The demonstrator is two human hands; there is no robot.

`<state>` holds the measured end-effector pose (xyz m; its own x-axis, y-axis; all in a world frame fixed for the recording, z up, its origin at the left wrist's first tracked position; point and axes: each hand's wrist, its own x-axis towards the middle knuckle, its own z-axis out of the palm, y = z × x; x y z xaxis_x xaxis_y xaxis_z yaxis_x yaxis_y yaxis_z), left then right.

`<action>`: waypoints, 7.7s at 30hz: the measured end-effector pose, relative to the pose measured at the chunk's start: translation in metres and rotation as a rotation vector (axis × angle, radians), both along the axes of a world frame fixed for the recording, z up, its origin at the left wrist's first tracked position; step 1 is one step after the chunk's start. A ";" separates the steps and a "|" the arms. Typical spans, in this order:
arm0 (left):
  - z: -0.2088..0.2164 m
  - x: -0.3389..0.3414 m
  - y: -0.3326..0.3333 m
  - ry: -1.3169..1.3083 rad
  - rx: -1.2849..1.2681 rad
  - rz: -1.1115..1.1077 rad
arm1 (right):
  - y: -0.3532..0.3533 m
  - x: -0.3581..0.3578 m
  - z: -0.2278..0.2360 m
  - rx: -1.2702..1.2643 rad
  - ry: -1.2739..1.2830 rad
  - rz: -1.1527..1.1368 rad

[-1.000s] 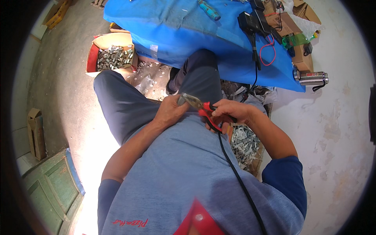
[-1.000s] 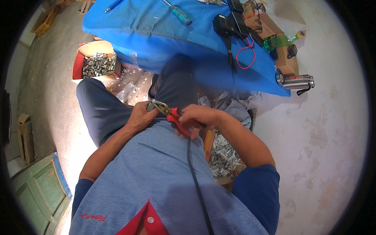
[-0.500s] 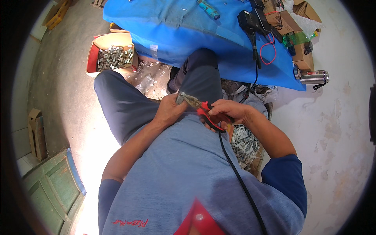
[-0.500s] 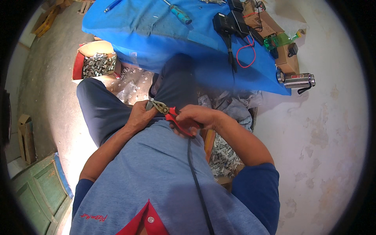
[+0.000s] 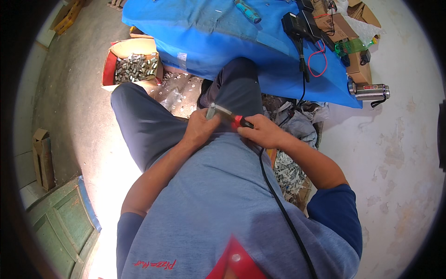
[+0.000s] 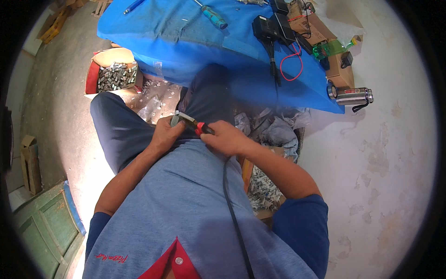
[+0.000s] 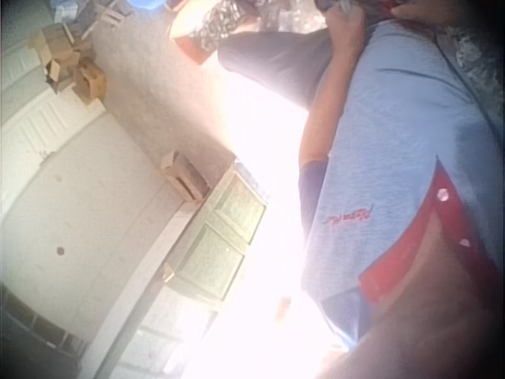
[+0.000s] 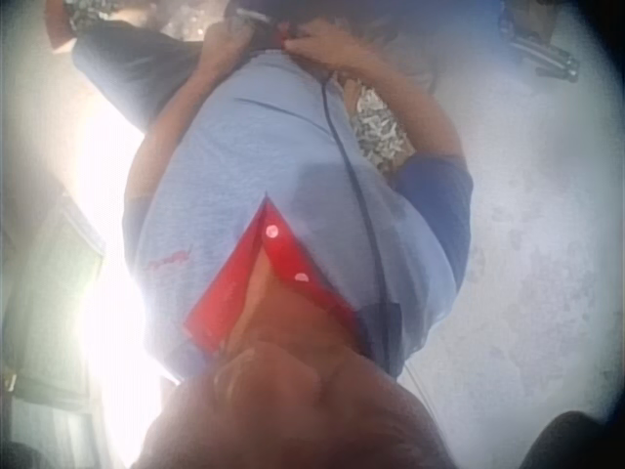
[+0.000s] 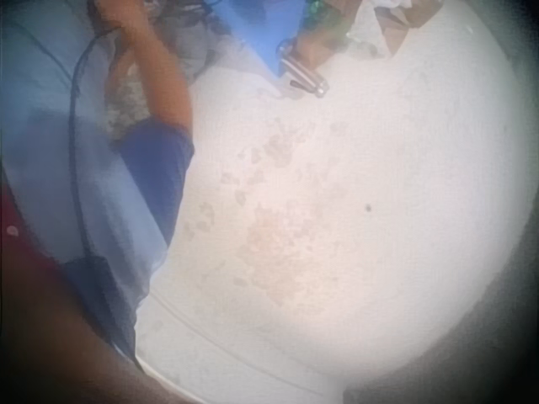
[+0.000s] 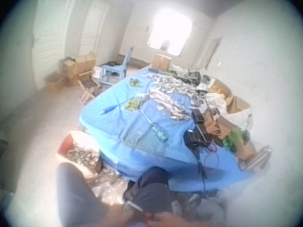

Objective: The person prepares small electronic components using pliers and their hands, picking up pieces from a box and placing them on a blue-covered workstation table. They handle multiple gray connector parts and a wire segment, using the pliers to trim or crimp each piece individually before setting it aside.

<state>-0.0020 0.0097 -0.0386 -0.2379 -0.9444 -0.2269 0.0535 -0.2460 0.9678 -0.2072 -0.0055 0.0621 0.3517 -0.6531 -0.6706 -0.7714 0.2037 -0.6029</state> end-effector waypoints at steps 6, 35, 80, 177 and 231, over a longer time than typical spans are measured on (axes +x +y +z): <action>0.011 0.001 -0.002 0.038 -0.027 0.048 | 0.014 0.008 -0.007 -0.257 0.098 0.030; 0.016 0.012 -0.002 0.343 0.362 -0.303 | 0.000 0.031 -0.023 -0.071 -0.615 -0.574; 0.027 0.003 0.004 0.132 0.170 -0.244 | -0.008 -0.007 0.015 0.085 -0.378 -0.214; 0.005 -0.001 0.003 -0.101 0.056 -0.337 | 0.009 -0.004 0.002 -0.217 0.155 0.199; 0.000 -0.006 -0.002 -0.067 0.014 -0.143 | 0.035 -0.010 -0.052 -1.117 0.343 0.283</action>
<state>-0.0077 0.0082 -0.0382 -0.3539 -0.8984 -0.2600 -0.0480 -0.2602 0.9644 -0.2173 0.0299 0.0105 0.4905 -0.8617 0.1300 -0.8592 -0.5031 -0.0933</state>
